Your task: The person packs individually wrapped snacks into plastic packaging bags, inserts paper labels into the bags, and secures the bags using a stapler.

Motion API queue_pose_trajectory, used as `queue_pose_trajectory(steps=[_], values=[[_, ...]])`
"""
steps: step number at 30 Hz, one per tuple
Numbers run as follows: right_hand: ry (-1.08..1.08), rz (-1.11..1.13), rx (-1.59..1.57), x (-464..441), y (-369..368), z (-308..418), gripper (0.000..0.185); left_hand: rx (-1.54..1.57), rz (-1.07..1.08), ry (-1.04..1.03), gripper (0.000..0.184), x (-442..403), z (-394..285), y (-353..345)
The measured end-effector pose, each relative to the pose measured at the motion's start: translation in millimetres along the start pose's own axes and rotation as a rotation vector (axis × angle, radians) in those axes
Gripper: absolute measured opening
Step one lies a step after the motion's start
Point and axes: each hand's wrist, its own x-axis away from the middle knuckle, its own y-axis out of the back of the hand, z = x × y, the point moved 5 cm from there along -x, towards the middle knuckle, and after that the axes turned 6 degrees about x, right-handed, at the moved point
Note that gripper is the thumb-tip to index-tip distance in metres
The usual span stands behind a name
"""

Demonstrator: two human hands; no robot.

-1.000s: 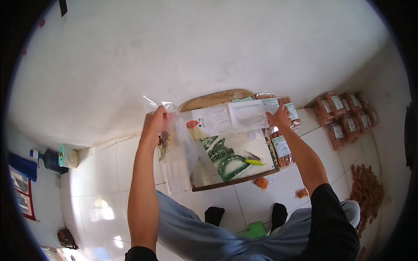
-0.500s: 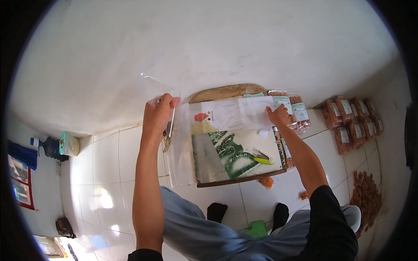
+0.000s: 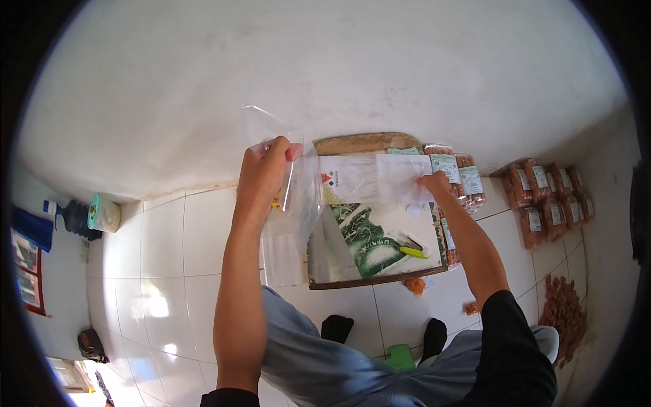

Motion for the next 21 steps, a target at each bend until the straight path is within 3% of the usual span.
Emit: queue_pose_trajectory(steps=[5, 9, 15, 17, 21], values=[[0.059, 0.009, -0.161, -3, 2, -3, 0.053, 0.014, 0.006, -0.011, 0.028, -2, -2, -3], [0.133, 0.057, -0.057, -60, -39, -22, 0.045, 0.037, 0.045, 0.008, 0.025, -5, -4, -3], [0.647, -0.006, -0.154, -91, -56, -28, 0.033, 0.025, 0.03, 0.037, 0.023, -8, -1, 2], [0.411, 0.08, -0.457, -58, -18, -18, 0.037, 0.031, 0.046, 0.024, 0.023, -5, -6, 1], [0.384, 0.117, -0.637, -13, 44, 14, 0.046, 0.067, 0.062, -0.004, 0.023, 1, -13, 1]])
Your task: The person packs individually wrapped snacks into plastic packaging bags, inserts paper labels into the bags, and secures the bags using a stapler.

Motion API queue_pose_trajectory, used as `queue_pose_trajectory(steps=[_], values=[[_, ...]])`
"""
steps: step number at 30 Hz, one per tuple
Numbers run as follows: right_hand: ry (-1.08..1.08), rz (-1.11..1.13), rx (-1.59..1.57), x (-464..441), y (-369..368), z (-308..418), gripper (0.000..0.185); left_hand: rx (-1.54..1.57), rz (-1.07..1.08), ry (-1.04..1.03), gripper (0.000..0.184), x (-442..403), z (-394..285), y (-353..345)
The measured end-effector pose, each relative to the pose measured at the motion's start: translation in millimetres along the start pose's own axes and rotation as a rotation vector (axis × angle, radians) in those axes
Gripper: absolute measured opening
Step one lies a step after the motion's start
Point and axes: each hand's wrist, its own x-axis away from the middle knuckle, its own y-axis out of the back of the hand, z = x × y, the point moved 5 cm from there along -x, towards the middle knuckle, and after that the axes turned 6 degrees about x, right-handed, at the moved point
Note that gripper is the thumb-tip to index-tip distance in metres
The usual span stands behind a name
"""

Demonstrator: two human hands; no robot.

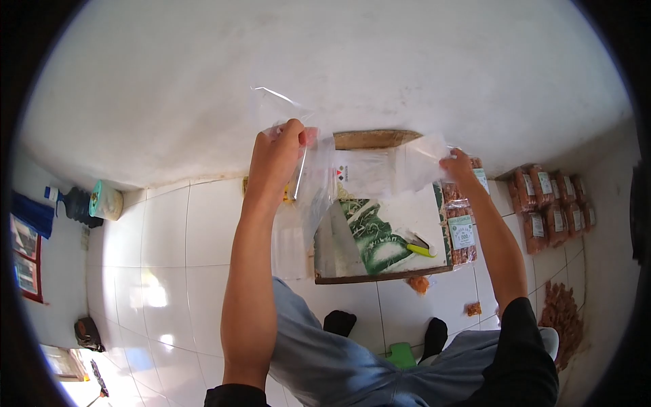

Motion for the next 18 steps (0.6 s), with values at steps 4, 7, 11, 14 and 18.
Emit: queue_pose_trajectory(steps=[4, 7, 11, 14, 18], values=[[0.018, -0.029, -0.065, 7, 0, 63, 0.054, 0.002, 0.003, -0.025, 0.023, 2, -2, 3], [-0.011, 0.003, -0.129, 8, -36, 76, 0.057, 0.006, -0.005, -0.024, 0.024, 2, -3, 3], [-0.055, 0.19, -0.106, 19, -113, 73, 0.052, 0.01, -0.054, -0.003, 0.025, 2, -3, 9], [-0.116, 0.15, -0.15, 22, -163, 38, 0.053, 0.048, -0.058, -0.007, 0.025, 7, -8, 11], [-0.037, -0.017, 0.222, 12, -182, 11, 0.059, 0.064, -0.06, 0.009, 0.025, 11, -10, 10]])
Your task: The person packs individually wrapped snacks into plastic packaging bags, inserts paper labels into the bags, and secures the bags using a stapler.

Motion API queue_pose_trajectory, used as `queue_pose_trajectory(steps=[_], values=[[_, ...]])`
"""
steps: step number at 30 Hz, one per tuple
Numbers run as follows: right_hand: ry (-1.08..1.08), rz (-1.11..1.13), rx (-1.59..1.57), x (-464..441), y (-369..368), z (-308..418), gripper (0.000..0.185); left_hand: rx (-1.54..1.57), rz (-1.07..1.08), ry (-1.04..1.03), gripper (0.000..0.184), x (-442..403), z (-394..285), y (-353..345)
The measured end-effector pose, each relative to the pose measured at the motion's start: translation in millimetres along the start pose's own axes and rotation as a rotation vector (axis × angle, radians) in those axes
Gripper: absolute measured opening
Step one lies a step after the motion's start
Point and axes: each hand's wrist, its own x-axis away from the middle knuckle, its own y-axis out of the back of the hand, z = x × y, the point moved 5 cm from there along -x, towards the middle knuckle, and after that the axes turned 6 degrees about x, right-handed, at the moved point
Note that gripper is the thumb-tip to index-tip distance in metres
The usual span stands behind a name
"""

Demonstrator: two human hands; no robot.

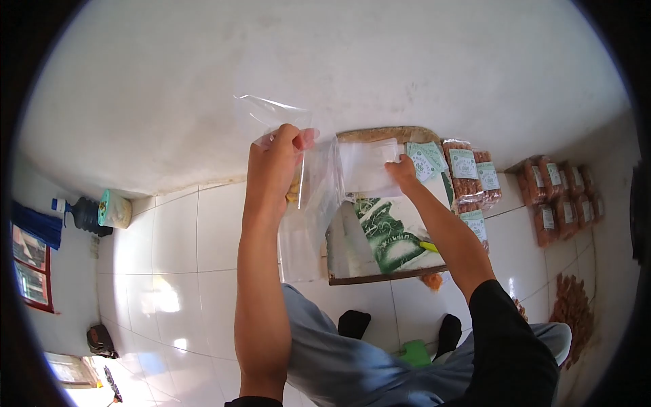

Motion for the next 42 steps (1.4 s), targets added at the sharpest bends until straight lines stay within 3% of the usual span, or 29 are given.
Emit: queue_pose_trajectory(steps=[1, 3, 13, 15, 16, 18, 20, 23, 25, 29, 32, 33, 34, 36, 39, 40, 42], values=[[-0.006, 0.003, 0.001, 4, -2, -1, 0.059, -0.007, 0.004, -0.012, 0.024, 0, -1, 1], [0.133, -0.206, 0.147, 12, 6, 11, 0.037, -0.009, 0.008, -0.024, 0.024, -2, 0, 1], [-0.021, -0.441, 0.37, 24, 31, 19, 0.036, -0.013, 0.032, -0.036, 0.022, -5, 3, -3], [-0.118, -0.119, 0.195, 2, 29, 6, 0.036, -0.014, 0.043, -0.05, 0.022, -4, 0, -3], [-0.124, -0.117, 0.193, -13, 28, -5, 0.036, 0.011, 0.016, -0.049, 0.022, -3, -2, -3], [0.25, -0.221, 0.126, -42, 22, -12, 0.025, 0.03, -0.005, -0.037, 0.023, -1, -2, 0], [0.047, 0.009, -0.138, -31, 44, 10, 0.023, 0.023, -0.025, -0.09, 0.023, -3, -4, 11], [0.042, 0.188, -0.287, 7, 89, 68, 0.019, -0.008, -0.05, -0.111, 0.023, -3, -7, 22], [0.195, 0.479, -0.44, 21, 102, 102, 0.02, -0.012, -0.065, -0.118, 0.024, -3, -8, 30], [0.324, 0.717, -0.801, 23, 118, 113, 0.026, -0.019, -0.093, -0.126, 0.024, 1, -9, 34], [0.218, 0.792, -1.07, 10, 113, 92, 0.023, -0.022, -0.086, -0.14, 0.023, 4, -10, 35], [0.064, 0.658, -1.013, 4, 105, 77, 0.021, -0.022, -0.091, -0.128, 0.023, 5, -10, 35], [0.07, 0.659, -1.014, 0, 97, 66, 0.021, -0.023, -0.096, -0.115, 0.023, 5, -9, 35], [0.004, 0.389, -0.251, -16, 84, 18, 0.025, -0.028, -0.096, -0.119, 0.023, 6, -9, 34], [-0.055, 0.211, -0.044, -25, 67, -18, 0.036, -0.038, -0.079, -0.113, 0.023, 5, -5, 30], [-0.052, 0.208, -0.044, -27, 63, -22, 0.036, -0.042, -0.069, -0.105, 0.022, 4, -4, 28], [0.098, -0.063, 0.317, -29, 68, -22, 0.043, -0.053, -0.053, -0.105, 0.022, 5, -2, 24]])
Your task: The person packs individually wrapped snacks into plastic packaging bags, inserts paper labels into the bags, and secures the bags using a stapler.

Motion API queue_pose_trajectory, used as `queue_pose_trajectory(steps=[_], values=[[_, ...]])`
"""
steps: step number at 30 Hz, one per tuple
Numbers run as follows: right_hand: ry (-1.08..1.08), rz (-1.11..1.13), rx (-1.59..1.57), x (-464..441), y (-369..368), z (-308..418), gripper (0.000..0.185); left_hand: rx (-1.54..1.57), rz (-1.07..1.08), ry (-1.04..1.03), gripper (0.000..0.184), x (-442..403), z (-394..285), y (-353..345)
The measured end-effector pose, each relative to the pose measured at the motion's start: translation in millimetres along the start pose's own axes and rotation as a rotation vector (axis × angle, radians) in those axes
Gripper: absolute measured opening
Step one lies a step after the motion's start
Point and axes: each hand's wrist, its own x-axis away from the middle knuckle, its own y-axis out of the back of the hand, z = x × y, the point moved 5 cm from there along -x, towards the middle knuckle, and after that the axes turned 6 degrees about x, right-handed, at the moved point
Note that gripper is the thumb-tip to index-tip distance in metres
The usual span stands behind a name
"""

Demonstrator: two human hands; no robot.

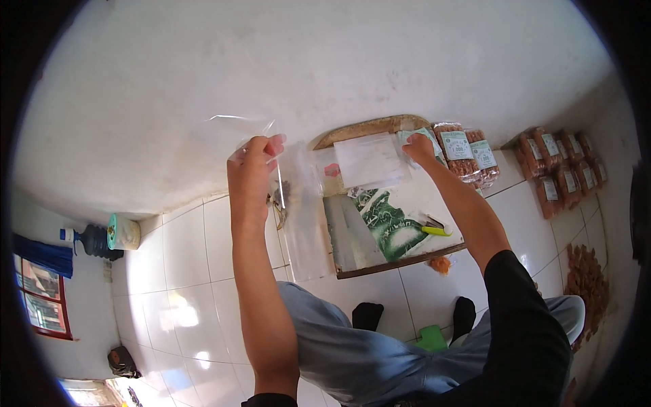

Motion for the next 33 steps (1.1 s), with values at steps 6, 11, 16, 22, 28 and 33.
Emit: queue_pose_trajectory(steps=[6, 11, 16, 22, 28, 33], values=[[-0.205, -0.01, -0.354, 10, 11, -1, 0.052, -0.001, 0.111, 0.005, 0.023, -6, 9, -14], [-0.035, -0.34, -0.063, 15, 45, 20, 0.066, 0.196, 0.441, 0.13, 0.027, -2, 12, -41], [0.122, 0.215, -0.736, 75, 115, 73, 0.073, 0.238, 0.787, 0.233, 0.031, 4, 27, -81], [0.335, 0.623, -1.066, 162, 209, 100, 0.09, 0.119, 1.009, 0.186, 0.031, 44, 28, -127], [0.343, 0.864, -0.83, 235, 187, 27, 0.066, 0.529, 0.909, 0.205, 0.029, 53, 42, -167], [-0.058, 0.64, -1.219, 261, 155, -26, 0.043, 0.577, 0.84, 0.302, 0.029, 52, 78, -183]])
